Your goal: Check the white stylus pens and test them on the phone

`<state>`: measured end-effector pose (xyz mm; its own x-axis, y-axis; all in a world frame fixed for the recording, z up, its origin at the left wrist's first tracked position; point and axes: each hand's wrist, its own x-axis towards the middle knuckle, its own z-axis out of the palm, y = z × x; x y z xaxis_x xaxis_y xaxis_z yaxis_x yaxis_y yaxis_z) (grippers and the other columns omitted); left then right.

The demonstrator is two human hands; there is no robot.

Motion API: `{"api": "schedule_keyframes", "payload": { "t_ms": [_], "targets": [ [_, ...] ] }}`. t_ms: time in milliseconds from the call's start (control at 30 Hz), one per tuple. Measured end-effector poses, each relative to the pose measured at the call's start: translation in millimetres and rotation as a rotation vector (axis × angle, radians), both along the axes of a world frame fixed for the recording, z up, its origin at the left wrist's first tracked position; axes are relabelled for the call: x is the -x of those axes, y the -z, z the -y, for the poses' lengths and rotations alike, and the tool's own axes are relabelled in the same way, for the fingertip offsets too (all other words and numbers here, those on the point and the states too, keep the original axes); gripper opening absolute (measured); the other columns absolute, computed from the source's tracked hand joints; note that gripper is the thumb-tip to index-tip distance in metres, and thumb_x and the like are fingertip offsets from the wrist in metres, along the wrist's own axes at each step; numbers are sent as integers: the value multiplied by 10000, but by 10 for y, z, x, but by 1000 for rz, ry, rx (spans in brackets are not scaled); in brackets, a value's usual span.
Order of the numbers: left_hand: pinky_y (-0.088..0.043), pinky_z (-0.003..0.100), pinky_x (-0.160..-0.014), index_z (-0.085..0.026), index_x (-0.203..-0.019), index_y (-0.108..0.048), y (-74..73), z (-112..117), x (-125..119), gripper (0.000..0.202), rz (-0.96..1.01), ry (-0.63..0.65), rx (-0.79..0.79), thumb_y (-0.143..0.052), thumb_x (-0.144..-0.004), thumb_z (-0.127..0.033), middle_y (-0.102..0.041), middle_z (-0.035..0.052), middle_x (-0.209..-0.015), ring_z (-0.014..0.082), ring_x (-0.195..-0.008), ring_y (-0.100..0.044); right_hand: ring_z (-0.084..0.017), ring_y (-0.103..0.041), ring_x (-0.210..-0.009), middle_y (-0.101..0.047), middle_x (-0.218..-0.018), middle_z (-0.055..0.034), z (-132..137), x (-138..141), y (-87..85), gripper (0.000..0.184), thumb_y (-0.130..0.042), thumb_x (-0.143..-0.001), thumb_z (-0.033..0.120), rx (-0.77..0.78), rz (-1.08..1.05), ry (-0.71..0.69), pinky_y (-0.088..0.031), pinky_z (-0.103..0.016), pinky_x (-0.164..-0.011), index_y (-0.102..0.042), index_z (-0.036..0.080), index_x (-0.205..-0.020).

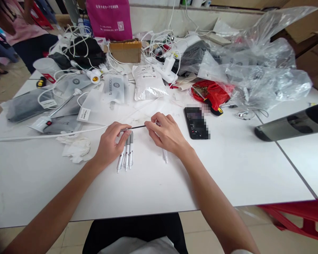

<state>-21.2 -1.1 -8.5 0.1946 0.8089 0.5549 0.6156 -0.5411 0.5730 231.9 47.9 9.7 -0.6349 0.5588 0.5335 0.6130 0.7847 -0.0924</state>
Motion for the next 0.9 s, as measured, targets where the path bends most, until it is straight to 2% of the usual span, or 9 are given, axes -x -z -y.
{"api": "schedule_keyframes", "payload": {
  "t_ms": [133, 533, 700, 900],
  "targets": [
    [-525, 339, -830, -206, -1098, -699, 19, -37, 12, 168, -16, 19, -25, -536, -1121, -245, -698, 47, -946, 185, -854, -626, -206, -586, -876, -618, -1064, -99, 22, 39, 8, 182, -504, -1077, 163, -1, 16, -14, -417, -371, -799, -667, 200, -1149],
    [-516, 322, -812, -199, -1083, -709, 25, -49, 26, 141, -28, 15, -39, -576, -1108, -239, -684, 35, -921, 172, -831, -615, -208, -575, -876, -617, -1060, -102, 5, 5, -16, 198, -495, -1072, 161, -15, 28, 4, -412, -368, -810, -677, 200, -1138],
    [-521, 323, -808, -202, -1102, -731, 20, -43, 27, 176, -29, 3, -24, -569, -1115, -270, -676, 36, -911, 168, -825, -620, -214, -574, -873, -619, -1063, -100, 4, -6, -6, 197, -494, -1066, 164, 10, 26, 14, -407, -379, -807, -668, 213, -1145],
    [-514, 300, -734, -223, -1167, -765, 36, -43, 28, 211, -7, 9, -26, -576, -1116, -300, -641, 20, -858, 150, -749, -599, -214, -571, -869, -625, -1071, -101, 8, 15, 34, 197, -496, -1061, 169, 28, 15, 7, -405, -378, -808, -659, 221, -1158]
  ]
}}
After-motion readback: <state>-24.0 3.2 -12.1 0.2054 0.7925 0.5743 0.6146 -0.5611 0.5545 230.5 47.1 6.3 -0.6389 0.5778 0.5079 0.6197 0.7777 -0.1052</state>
